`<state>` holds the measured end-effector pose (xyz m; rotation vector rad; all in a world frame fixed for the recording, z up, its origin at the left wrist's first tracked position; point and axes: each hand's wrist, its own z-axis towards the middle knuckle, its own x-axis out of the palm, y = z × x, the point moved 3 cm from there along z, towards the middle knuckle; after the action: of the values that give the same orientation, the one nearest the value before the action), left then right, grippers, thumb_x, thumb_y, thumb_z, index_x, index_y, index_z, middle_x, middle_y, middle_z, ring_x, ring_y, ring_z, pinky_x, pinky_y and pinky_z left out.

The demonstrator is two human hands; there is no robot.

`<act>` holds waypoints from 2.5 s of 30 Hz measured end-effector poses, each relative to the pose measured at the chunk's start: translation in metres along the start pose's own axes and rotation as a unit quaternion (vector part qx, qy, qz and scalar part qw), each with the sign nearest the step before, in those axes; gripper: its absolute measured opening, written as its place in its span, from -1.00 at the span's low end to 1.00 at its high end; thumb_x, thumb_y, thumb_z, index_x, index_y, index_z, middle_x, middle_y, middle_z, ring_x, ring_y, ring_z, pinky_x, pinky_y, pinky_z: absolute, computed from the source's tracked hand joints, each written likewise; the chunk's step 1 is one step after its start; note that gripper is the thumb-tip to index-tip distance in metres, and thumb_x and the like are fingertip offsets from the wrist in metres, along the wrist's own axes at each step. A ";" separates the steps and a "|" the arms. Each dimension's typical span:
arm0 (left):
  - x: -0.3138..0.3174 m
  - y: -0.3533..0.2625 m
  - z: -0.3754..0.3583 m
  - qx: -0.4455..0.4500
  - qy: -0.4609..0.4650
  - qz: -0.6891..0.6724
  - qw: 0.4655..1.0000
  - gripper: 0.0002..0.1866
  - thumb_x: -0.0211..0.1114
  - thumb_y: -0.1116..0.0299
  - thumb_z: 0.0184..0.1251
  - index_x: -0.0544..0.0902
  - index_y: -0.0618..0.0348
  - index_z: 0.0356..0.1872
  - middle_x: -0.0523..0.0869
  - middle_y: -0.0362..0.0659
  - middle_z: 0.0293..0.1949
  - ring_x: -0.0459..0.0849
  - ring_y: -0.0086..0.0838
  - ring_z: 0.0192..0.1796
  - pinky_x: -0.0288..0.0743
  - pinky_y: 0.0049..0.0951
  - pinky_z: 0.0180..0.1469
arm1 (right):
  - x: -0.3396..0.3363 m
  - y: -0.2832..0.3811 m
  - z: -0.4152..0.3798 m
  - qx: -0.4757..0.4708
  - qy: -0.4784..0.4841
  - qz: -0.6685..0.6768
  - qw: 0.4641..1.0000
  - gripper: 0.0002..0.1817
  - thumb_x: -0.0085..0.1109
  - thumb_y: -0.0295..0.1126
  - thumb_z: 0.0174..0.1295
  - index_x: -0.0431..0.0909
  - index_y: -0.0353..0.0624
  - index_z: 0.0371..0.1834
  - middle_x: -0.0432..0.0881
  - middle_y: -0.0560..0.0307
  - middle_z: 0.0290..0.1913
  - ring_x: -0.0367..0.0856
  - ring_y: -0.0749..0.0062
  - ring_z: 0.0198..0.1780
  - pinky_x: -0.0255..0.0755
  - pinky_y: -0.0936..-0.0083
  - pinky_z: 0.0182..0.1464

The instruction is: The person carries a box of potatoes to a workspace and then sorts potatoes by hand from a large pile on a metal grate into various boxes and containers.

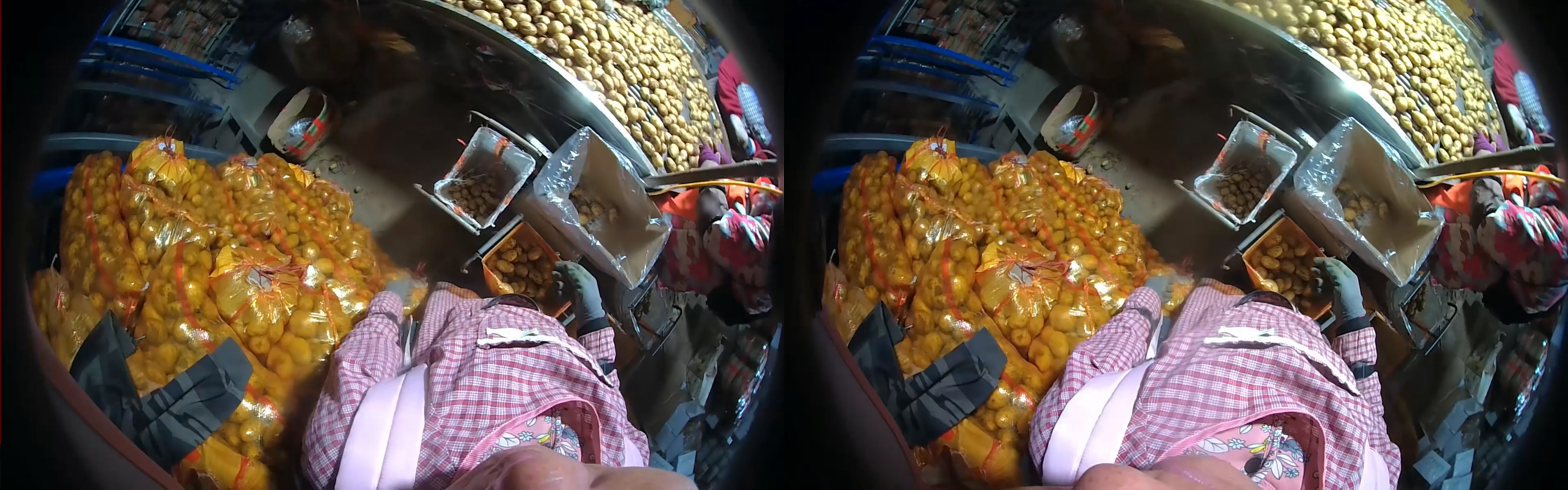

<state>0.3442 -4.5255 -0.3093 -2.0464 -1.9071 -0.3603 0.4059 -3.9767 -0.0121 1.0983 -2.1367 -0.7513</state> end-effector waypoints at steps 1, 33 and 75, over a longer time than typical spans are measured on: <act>0.018 -0.003 -0.015 0.004 -0.110 0.064 0.992 -0.71 0.06 0.03 0.50 0.44 -0.10 -0.42 0.39 -0.33 -0.57 0.41 -0.43 -0.55 0.31 -0.30 -0.52 | 0.001 -0.003 0.009 -0.017 0.009 -0.012 1.000 -0.70 0.05 -0.29 0.52 0.63 -0.21 0.12 0.75 0.19 -0.06 0.70 0.50 -0.11 0.57 0.56 -0.14; -0.114 -0.207 -0.028 0.092 -0.078 -0.083 0.989 -0.74 0.10 0.13 0.48 0.61 0.06 -0.22 0.59 -0.20 -0.39 0.54 -0.36 -0.44 0.42 -0.35 -0.44 | 0.237 0.030 0.197 0.141 0.073 -0.048 0.986 -0.64 0.13 -0.24 0.47 0.61 -0.27 0.16 0.76 0.02 -0.06 0.76 0.28 -0.21 0.66 0.41 -0.16; -0.280 -0.567 -0.136 0.070 -0.280 0.117 0.950 -0.68 0.20 0.04 0.46 0.68 0.06 -0.06 0.68 -0.18 -0.31 0.66 -0.37 -0.28 0.60 -0.26 -0.24 | 0.594 0.097 0.497 0.130 0.126 -0.066 0.981 -0.66 0.07 -0.30 0.51 0.56 -0.27 0.19 0.74 -0.03 -0.04 0.78 0.20 -0.29 0.68 0.33 -0.25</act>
<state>-0.2378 -4.8036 -0.2607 -2.4139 -1.8610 0.4509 -0.2828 -4.3298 -0.1110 1.4019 -1.9961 -0.3704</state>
